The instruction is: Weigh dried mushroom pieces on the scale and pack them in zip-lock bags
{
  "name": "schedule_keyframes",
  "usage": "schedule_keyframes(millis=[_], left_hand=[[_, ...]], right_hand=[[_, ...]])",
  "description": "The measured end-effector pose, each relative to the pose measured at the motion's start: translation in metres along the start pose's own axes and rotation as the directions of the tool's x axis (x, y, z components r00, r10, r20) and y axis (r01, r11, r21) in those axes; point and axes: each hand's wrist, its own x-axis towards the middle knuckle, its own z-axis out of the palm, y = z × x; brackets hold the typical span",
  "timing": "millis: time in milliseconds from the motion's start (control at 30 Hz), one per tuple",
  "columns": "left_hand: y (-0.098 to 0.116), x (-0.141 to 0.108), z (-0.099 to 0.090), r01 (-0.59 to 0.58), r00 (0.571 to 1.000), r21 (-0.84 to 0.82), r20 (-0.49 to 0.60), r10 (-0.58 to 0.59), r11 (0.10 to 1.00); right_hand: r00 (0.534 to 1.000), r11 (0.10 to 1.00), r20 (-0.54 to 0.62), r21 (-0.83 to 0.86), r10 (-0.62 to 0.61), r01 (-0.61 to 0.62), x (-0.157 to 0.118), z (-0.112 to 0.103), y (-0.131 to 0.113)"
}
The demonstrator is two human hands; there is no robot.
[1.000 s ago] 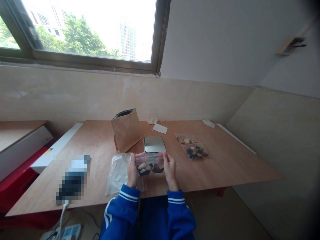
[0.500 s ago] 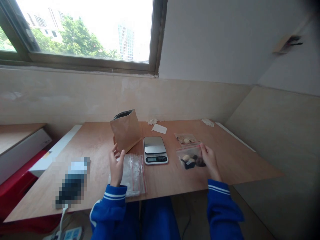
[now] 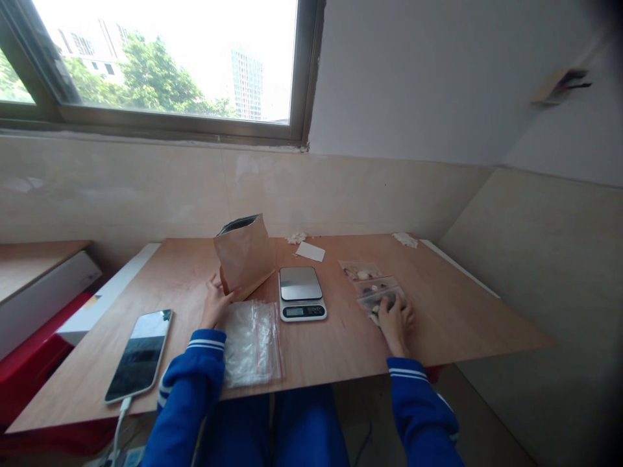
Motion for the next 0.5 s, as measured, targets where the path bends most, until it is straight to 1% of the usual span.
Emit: schedule_keyframes(millis=[33,100,167,233,267,300,333,367,400,433,467,500], left_hand=[[-0.003,-0.001,0.001,0.001,0.999,-0.011,0.036,0.0,1.0],[-0.007,-0.003,0.002,-0.007,0.998,0.022,0.07,0.005,1.0],[-0.009,-0.006,0.003,-0.035,0.997,0.078,0.074,0.029,0.996],[-0.01,-0.008,0.003,-0.064,0.996,0.088,0.062,0.059,0.994],[-0.011,-0.008,0.003,-0.076,0.996,0.081,0.055,0.072,0.994],[-0.011,-0.008,0.004,-0.085,0.995,0.071,0.05,0.082,0.994],[-0.012,-0.008,0.004,-0.091,0.995,0.059,0.048,0.088,0.994],[-0.012,-0.009,0.004,-0.095,0.994,0.046,0.05,0.093,0.994],[-0.012,-0.009,0.004,-0.097,0.994,0.032,0.052,0.095,0.995],[-0.011,-0.011,0.004,-0.098,0.994,0.023,0.057,0.097,0.995],[-0.009,-0.012,0.004,-0.1,0.993,0.021,0.061,0.099,0.995],[-0.007,-0.014,0.004,-0.107,0.993,0.027,0.061,0.105,0.994]], right_hand=[[0.999,1.0,0.018,0.001,0.027,-0.027,0.0,0.002,-0.005],[0.996,0.998,0.066,0.009,0.06,-0.061,0.006,0.004,-0.017],[0.989,0.996,0.119,0.019,0.087,-0.09,0.013,0.002,-0.03],[0.989,0.995,0.119,0.035,0.085,-0.089,0.015,-0.005,-0.048],[0.995,0.997,0.089,0.055,0.049,-0.054,0.012,-0.011,-0.06],[0.999,0.996,0.037,0.089,-0.018,0.015,0.007,-0.02,-0.074],[0.992,0.982,-0.02,0.14,-0.125,0.127,0.0,-0.031,-0.089],[0.965,0.939,-0.08,0.223,-0.251,0.262,-0.01,-0.044,-0.106],[0.91,0.85,-0.132,0.324,-0.393,0.414,-0.023,-0.059,-0.125],[0.828,0.72,-0.168,0.421,-0.535,0.551,-0.037,-0.074,-0.143],[0.715,0.566,-0.179,0.495,-0.676,0.659,-0.051,-0.089,-0.162],[0.569,0.408,-0.169,0.538,-0.805,0.737,-0.066,-0.101,-0.179]])
